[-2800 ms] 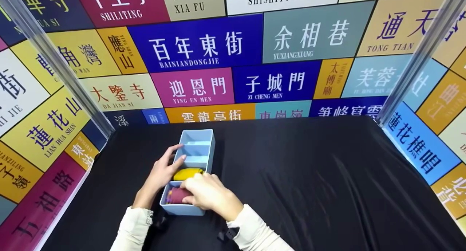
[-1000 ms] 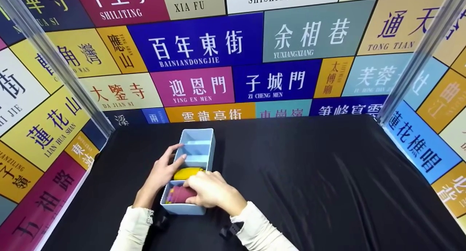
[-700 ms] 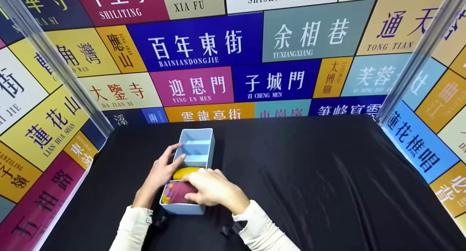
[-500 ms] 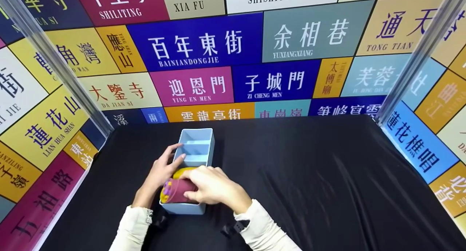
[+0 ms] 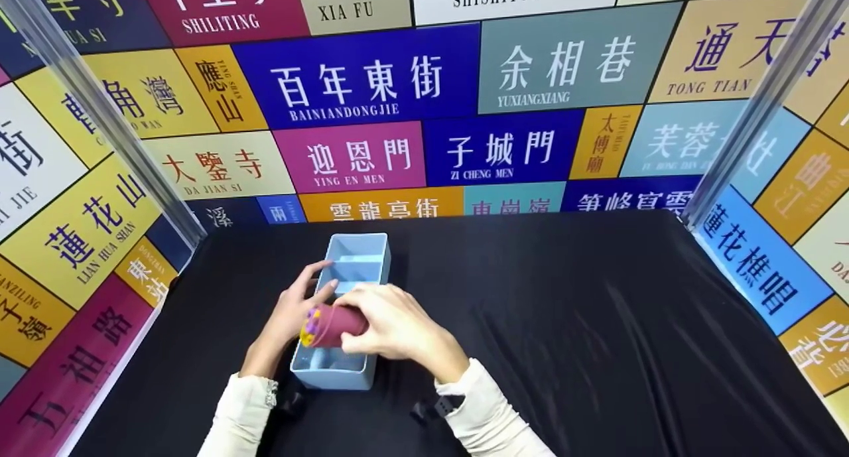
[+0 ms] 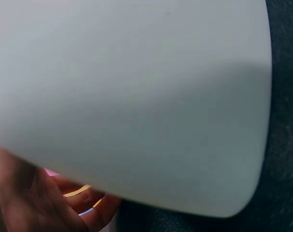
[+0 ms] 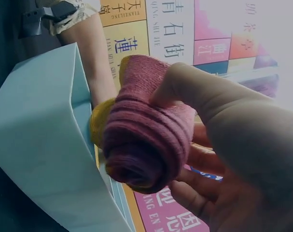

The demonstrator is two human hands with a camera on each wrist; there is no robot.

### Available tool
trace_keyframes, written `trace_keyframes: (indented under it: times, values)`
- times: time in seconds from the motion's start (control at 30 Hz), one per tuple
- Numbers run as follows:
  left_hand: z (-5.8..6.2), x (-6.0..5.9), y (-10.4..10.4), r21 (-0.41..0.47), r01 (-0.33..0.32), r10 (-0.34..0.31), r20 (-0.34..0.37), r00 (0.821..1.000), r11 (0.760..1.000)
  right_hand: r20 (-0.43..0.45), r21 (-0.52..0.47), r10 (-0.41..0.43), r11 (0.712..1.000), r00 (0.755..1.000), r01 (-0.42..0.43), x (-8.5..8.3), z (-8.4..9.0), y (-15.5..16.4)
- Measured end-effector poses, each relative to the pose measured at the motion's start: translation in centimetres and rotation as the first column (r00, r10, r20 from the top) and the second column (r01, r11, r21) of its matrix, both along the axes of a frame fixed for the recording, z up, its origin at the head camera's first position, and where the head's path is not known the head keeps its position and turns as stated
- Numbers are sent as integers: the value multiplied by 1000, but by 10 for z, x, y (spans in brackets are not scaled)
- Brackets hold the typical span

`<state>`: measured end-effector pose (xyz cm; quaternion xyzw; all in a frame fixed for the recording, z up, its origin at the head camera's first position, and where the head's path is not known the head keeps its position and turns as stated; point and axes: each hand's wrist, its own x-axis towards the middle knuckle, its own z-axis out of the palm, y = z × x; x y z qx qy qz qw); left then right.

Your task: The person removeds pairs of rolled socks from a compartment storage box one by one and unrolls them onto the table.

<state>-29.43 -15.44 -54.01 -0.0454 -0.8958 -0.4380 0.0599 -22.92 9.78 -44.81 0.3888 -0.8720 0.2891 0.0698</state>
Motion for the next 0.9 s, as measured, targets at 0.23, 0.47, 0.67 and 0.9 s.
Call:
trace_keyframes:
  times: [0.23,0.47,0.67,0.9]
  values:
    - [0,0,-1,12,1,-1,-10,1000,1000,-23,-22,-6,1000,1000,6,-3,2,12]
    - [0,2,0,8,7,-7,-1,1000,1000,-5,-40,-12,999,1000,12,-6,-2,26]
    - [-1,1,0,14,9,-9,1,1000,1000,19,-91,-35,995,999,37,-8,-7,43]
    - [0,0,-1,7,18,-18,18,1000,1000,24,-166,-82,982,996,85,-14,-16,66]
